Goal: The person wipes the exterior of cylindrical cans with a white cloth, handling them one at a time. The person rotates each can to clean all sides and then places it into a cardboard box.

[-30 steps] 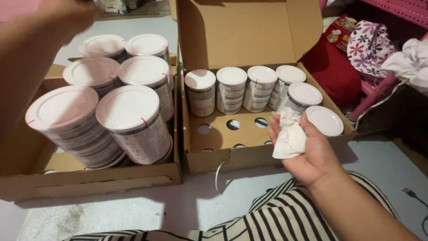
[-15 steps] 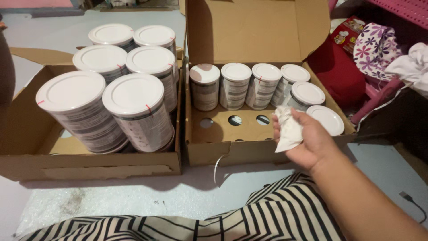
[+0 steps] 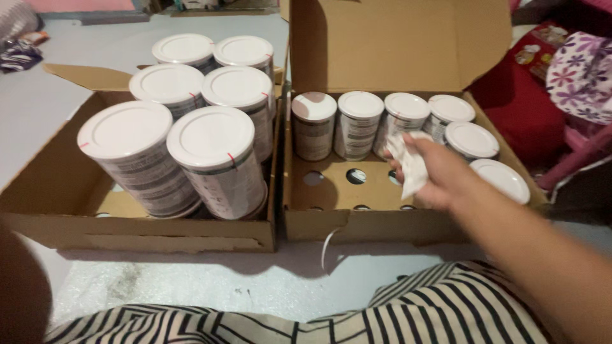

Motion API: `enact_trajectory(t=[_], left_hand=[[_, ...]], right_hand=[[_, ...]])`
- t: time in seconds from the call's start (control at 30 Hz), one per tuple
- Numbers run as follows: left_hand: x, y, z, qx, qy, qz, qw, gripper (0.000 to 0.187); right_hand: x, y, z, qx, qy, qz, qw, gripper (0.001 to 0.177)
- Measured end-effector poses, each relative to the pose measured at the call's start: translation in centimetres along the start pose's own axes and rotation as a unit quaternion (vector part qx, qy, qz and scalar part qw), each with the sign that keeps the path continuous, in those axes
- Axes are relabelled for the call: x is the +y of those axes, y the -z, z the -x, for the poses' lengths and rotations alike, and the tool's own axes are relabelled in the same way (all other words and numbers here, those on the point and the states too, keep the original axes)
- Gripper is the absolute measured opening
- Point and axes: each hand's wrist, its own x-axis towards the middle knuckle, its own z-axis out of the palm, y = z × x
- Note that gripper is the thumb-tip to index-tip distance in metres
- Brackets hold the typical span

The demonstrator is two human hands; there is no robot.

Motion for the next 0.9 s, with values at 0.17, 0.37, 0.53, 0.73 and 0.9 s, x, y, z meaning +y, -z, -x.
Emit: enact_trajectory(t=[0.17,0.37,0.53,0.73,0.9], left_hand=[[-0.7,1.5,3.0,-0.023,0.04,0.137,0.989,0.079],[-7.4,3.5,9.0,0.06,0.205,0.221,0.952,0.076],[-11.5,5.9,10.8,0.147,0.367,0.195,0.897,0.062],[-12.1,6.0,10.2,0.162,0.401,0.133,0.892,0.058],[-12.8,6.1,10.8,0.179,0.401,0.106,0.892,0.062]], right_hand=[[-4.9,-1.2,-9.8,0.057,0.079,0.303,0.948,0.031],[-6.1,-2.6,-17.9,0.052,0.174,0.641,0.745,0.077],[-5.1,-2.8,-21.5,0.052,0.172,0.736,0.652,0.123],[-4.4,-3.4,-20.2,0.092,0.197,0.762,0.61,0.127],[-3.4,-4.0,-16.4,0.122,0.239,0.725,0.635,0.117]])
